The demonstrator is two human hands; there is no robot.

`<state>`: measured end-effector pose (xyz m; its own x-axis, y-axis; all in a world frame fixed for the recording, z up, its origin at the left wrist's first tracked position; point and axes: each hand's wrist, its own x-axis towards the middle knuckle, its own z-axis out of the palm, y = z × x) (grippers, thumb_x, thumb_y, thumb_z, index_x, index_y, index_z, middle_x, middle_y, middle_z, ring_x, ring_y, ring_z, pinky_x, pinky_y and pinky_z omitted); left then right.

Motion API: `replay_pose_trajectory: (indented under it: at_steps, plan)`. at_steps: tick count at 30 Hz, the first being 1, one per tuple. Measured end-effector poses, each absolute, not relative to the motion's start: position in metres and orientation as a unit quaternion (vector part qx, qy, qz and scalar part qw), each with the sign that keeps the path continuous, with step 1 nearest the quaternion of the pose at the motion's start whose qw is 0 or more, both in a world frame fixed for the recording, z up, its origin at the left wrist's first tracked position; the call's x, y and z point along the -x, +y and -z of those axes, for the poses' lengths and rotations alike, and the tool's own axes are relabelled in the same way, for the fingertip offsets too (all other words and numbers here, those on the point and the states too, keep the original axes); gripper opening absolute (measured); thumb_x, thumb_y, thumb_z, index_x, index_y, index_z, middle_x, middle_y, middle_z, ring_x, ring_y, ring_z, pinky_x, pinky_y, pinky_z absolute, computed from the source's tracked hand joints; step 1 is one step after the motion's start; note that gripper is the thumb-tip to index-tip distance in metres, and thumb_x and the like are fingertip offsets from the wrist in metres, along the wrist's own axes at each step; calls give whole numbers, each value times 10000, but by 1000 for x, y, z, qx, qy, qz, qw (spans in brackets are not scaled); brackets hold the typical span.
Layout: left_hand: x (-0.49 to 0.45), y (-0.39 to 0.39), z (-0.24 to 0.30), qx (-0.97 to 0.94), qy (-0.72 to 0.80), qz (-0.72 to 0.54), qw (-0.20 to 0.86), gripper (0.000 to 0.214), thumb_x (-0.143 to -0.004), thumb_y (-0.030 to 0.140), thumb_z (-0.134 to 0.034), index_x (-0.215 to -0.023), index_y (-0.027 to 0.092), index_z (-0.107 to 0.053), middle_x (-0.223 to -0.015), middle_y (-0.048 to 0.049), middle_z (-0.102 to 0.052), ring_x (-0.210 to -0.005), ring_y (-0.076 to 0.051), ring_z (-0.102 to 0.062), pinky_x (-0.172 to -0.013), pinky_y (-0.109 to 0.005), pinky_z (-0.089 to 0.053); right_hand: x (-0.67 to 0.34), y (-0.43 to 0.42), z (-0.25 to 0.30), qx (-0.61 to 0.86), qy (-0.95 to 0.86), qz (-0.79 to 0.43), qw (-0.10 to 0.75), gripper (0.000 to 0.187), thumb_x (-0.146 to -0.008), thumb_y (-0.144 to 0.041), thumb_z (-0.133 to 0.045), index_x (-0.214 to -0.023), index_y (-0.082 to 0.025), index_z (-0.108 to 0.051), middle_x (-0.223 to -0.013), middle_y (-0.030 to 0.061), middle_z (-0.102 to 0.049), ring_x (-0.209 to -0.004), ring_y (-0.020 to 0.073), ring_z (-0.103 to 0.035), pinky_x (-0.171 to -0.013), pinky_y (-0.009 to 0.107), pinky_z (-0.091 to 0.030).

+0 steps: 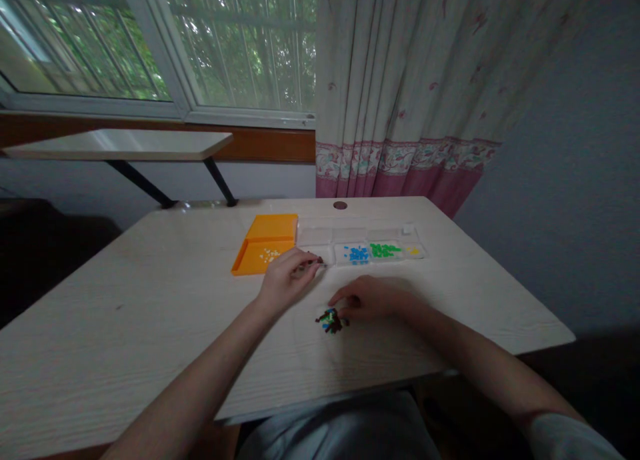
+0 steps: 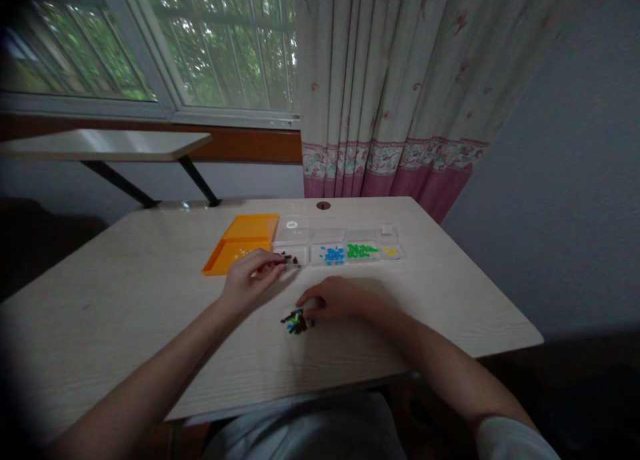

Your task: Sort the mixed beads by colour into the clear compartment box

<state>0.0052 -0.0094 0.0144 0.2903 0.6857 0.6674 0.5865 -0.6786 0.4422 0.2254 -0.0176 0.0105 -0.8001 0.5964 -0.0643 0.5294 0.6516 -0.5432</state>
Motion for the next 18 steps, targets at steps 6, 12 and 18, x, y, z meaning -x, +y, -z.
replay_pose_trajectory:
  at_steps: [6,12,18]
  plan:
    - [-8,-11,-14,-807,386,-444,58,158,-797,272,-541,-863,162,-634,-780,-65,-656,-706,-137,-584,-622,-230,-452,-224,-18,-9,308,-905,-290,52,285,-753,-213,-569,-1027,-223,-644,-721,-5,-660,-601,92,-554,-592,185,-374]
    - [-6,-9,-12,-798,403,-446,43,148,-799,276,-549,-856,163,-625,-770,-47,-641,-680,-124,-567,-614,-216,-434,-224,-19,-13,326,-894,-302,58,188,-751,-254,-603,-920,-190,-654,-647,-17,-615,-553,73,-515,-537,172,-340]
    - [2,4,-2,-747,534,-395,10,190,-797,330,-528,-843,177,-632,-734,-31,-625,-665,-158,-567,-612,-254,-417,-225,-16,-11,315,-884,-337,76,157,-761,-272,-614,-876,-172,-652,-627,-28,-583,-550,62,-491,-541,166,-340]
